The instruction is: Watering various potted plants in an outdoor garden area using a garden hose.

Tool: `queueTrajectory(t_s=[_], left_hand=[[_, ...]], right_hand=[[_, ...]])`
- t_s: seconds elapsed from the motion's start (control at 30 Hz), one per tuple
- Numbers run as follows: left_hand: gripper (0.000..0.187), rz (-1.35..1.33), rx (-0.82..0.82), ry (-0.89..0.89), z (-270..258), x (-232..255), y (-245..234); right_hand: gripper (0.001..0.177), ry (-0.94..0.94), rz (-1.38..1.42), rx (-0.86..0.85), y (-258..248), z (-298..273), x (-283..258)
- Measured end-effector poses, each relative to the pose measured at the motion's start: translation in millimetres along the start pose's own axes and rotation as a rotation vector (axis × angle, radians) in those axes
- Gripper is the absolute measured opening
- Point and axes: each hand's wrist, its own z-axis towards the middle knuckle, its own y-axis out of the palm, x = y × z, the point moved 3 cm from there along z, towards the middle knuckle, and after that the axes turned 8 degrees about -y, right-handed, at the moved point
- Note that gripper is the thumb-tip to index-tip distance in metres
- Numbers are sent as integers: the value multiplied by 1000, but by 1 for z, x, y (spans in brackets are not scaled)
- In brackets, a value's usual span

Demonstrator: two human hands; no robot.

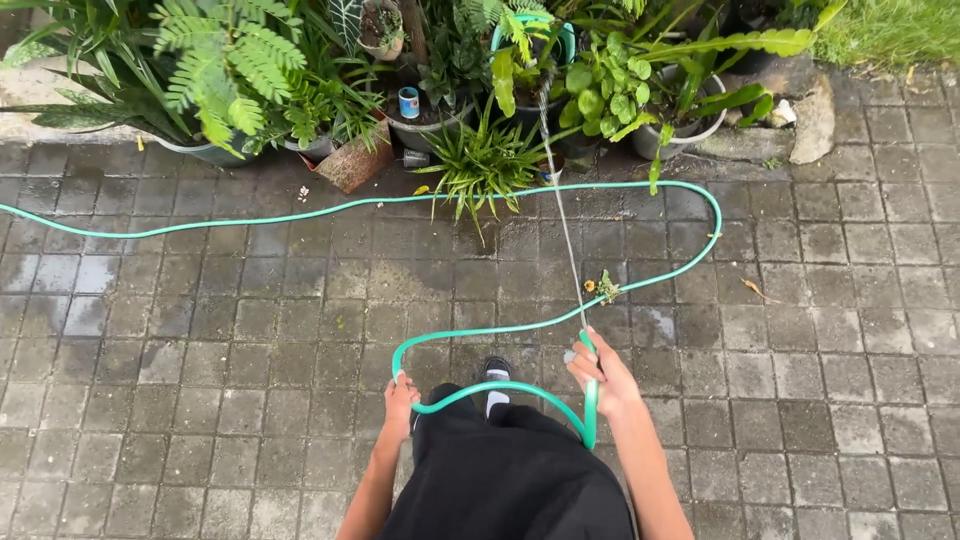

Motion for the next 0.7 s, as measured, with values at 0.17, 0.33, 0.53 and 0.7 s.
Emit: queueTrajectory(t_s=[0.17,0.33,0.53,0.7], left_hand=[[30,-94,17,-24,16,-3,1],[32,-221,18,-97,32,-7,8],[34,-290,-3,-151,24,-2,28],[36,-395,-9,-185,31,-17,43]], right_hand=[[35,-4,12,-14,10,-4,-1],[36,10,18,-49,18,-6,-5],[32,10,-28,-37,1,0,5],[22,14,122,27,-16,-3,-3]])
